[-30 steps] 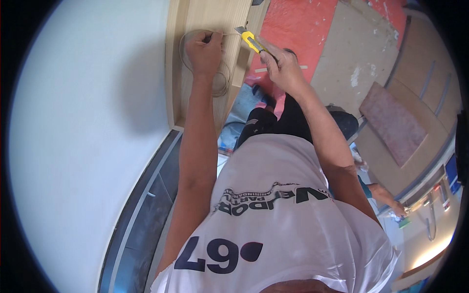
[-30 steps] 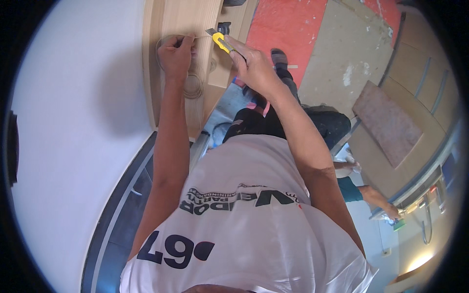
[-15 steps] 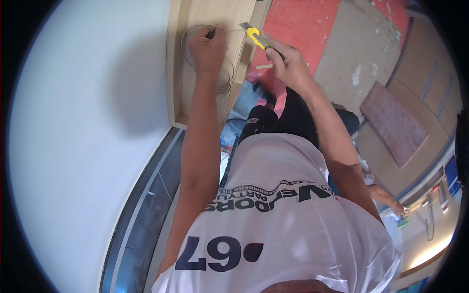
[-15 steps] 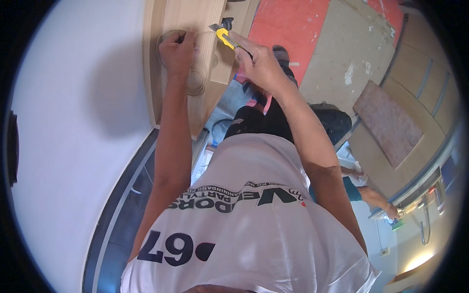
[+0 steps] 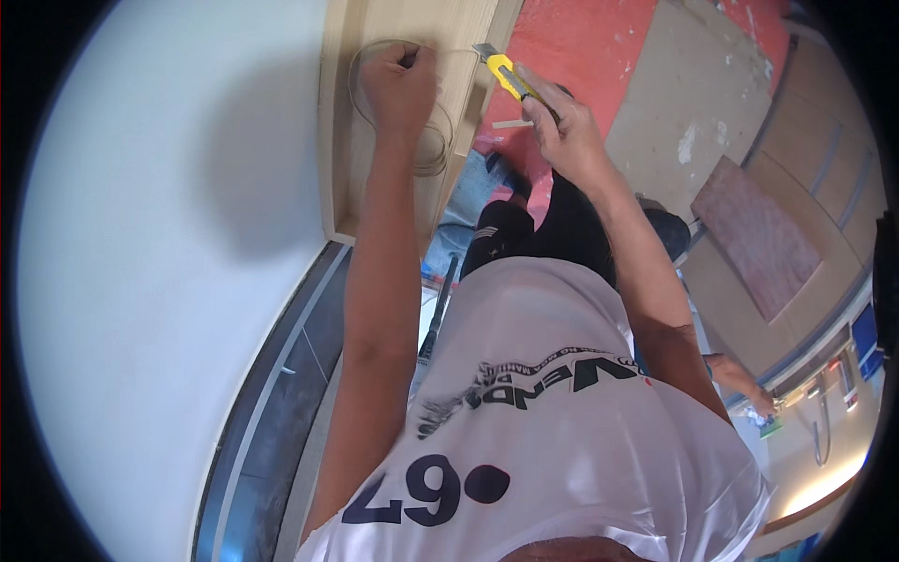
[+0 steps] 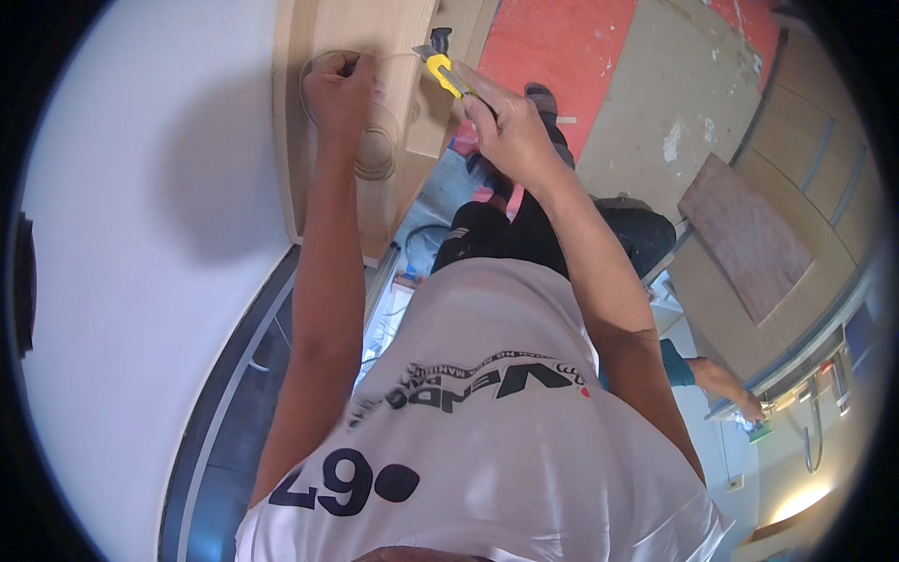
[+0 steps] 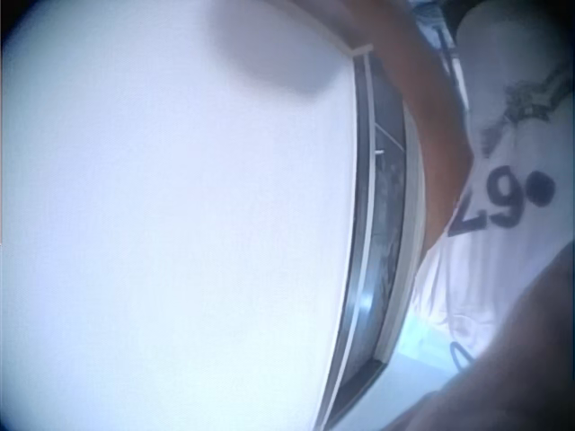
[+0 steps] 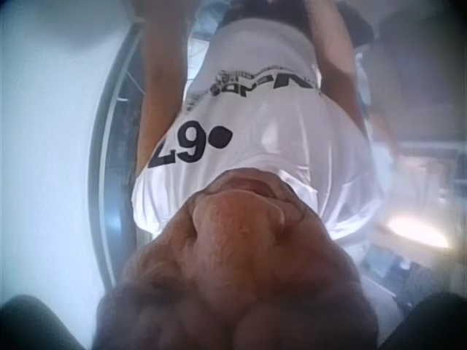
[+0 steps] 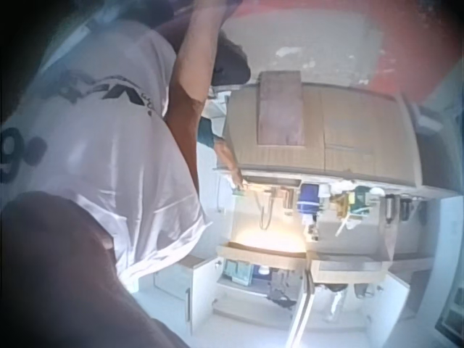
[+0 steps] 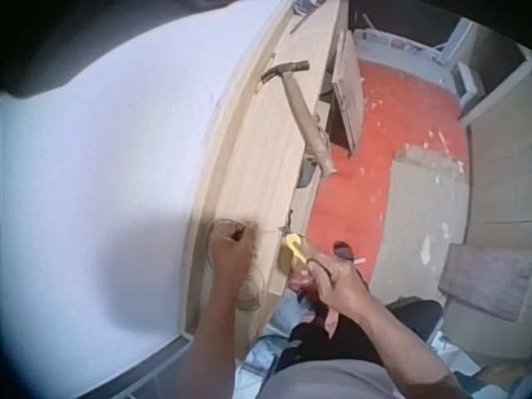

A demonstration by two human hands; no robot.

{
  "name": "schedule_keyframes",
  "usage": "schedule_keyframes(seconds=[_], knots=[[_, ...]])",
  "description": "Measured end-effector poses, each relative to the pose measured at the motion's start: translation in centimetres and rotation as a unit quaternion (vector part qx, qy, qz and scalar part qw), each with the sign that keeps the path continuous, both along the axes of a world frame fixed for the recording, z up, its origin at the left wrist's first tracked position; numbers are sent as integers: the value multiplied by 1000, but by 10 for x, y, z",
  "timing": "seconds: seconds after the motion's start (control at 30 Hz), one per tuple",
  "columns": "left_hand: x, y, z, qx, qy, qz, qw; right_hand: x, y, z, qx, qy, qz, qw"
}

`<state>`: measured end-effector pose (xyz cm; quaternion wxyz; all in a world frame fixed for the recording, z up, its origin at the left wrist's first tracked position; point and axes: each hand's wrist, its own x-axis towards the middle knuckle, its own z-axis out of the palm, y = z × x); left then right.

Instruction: The person uses a hammer and a utility knife to work on a wooden cabinet. They tap the wood with the hammer, cut a coiled wire with the knife, and handle small components inside the cabinet.

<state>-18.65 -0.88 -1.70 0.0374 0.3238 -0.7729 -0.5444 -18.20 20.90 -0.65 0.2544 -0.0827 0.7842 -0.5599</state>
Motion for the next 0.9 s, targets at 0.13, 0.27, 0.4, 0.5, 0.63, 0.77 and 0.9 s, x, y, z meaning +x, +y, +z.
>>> schedule_keyframes(seconds=[0.13,0.27,0.4,0.5,0.63,0.77,0.9], knots=[[1,-1,-2,-23,-2,-7,1000,-3,-4,-6,-13,26,-4,1000],[7,-1,-7,-37,24,4,999,-1,-10,-5,-33,29,-7,999],[6,0,3,-21,-45,26,998,2,-5,-3,-20,54,-3,998],[5,0,1,-66,-42,11,997,9,-2,-15,-32,86,-19,996],[10,-3,-7,-83,-8,-6,996,6,-1,-8,-27,-29,-5,999],[13,1,-4,-103,-5,-3,995,-3,-8,0,-16,-54,1,998],[13,1,2,-70,-38,31,996,5,-8,-7,-32,56,-9,998]])
